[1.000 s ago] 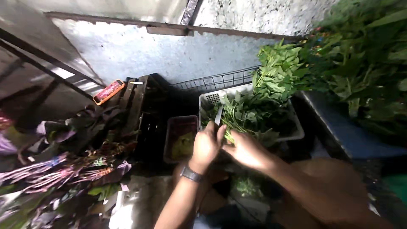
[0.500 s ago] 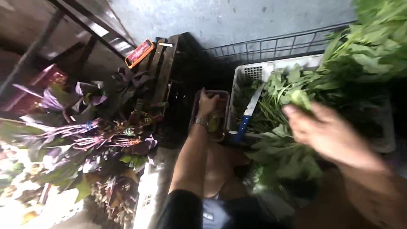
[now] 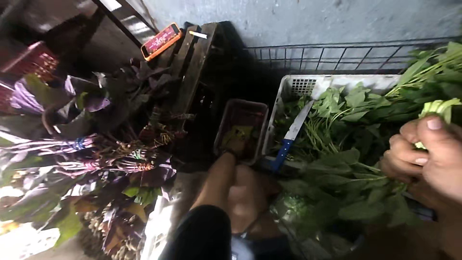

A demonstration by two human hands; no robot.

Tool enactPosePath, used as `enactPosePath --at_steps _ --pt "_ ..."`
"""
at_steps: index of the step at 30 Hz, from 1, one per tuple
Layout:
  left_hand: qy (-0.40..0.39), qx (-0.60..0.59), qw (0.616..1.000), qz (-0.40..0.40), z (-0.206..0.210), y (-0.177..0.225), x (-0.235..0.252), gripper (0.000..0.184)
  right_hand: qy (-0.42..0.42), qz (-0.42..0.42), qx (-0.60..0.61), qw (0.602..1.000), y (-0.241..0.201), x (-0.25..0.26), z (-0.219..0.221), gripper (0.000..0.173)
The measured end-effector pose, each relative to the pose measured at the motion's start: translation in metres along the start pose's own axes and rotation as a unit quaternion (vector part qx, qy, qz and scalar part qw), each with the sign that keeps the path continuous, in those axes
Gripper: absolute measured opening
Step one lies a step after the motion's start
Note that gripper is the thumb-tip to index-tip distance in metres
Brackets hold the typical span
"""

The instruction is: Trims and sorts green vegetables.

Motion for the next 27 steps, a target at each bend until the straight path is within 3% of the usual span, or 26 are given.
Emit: enactPosePath --at_steps 3,6,10,12,14,16,17,18,20,22,23,25,27 --pt "0.033 -0.058 0.998 -0.021 -0.007 -0.004 -0.003 0.032 -0.001 -0.005 -0.009 1.0 -0.006 -0.001 0.0 0.036" --pt "0.146 -0.104 0.984 -0.004 -0.018 -0.016 0.004 0.045 -0.012 -0.003 -0.031 0.999 -0.009 -0.004 0.004 0.033" --pt "0.14 -0.254 0.957 -0.015 -0.042 -0.014 -0.017 0.047 -0.055 0.012 -0.13 0.99 -0.005 -0.016 0.03 0.022" --pt "0.221 -0.428 0.876 -0.001 -0.059 0.002 -0.049 0.046 -0.066 0.015 -0.248 0.966 -0.002 -0.026 0.042 0.03" --pt "0.29 -0.599 0.743 0.067 -0.086 0.038 -0.099 0.038 -0.064 0.001 -0.337 0.939 -0.006 -0.037 0.055 0.041" --pt "0.277 -0.703 0.612 0.234 -0.116 0.083 -0.157 0.023 -0.042 -0.042 -0.394 0.917 -0.015 -0.05 0.066 0.044" --pt "0.241 -0.697 0.591 0.327 -0.127 0.107 -0.192 0.023 -0.031 -0.059 -0.417 0.907 -0.022 -0.056 0.07 0.046" --pt "0.209 -0.653 0.598 0.416 -0.136 0.129 -0.226 0.029 -0.026 -0.068 -0.439 0.896 -0.028 -0.063 0.073 0.047" --pt "0.189 -0.489 0.677 0.517 -0.141 0.166 -0.284 0.041 -0.016 -0.097 -0.492 0.865 -0.04 -0.077 0.079 0.046" --pt "0.207 -0.302 0.773 0.518 -0.135 0.183 -0.306 0.053 0.035 -0.174 -0.53 0.829 -0.056 -0.088 0.086 0.035" --pt "0.233 -0.249 0.79 0.51 -0.13 0.184 -0.302 0.052 0.099 -0.215 -0.535 0.811 -0.066 -0.092 0.083 0.032" --pt "0.252 -0.281 0.782 0.496 -0.122 0.183 -0.291 0.038 0.253 -0.215 -0.485 0.809 -0.086 -0.093 0.058 0.035" --pt "0.201 -0.376 0.732 0.531 -0.114 0.197 -0.312 0.038 0.315 -0.14 -0.343 0.874 -0.094 -0.081 0.034 0.039"
Point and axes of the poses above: each hand's wrist, its own x-axis towards the middle knuckle, its own z-axis out of the palm, y = z × x, the point moved 4 cm from there along x, towards the middle knuckle, and after that the axes turned 12 degrees about -x, right-handed, at the moved point
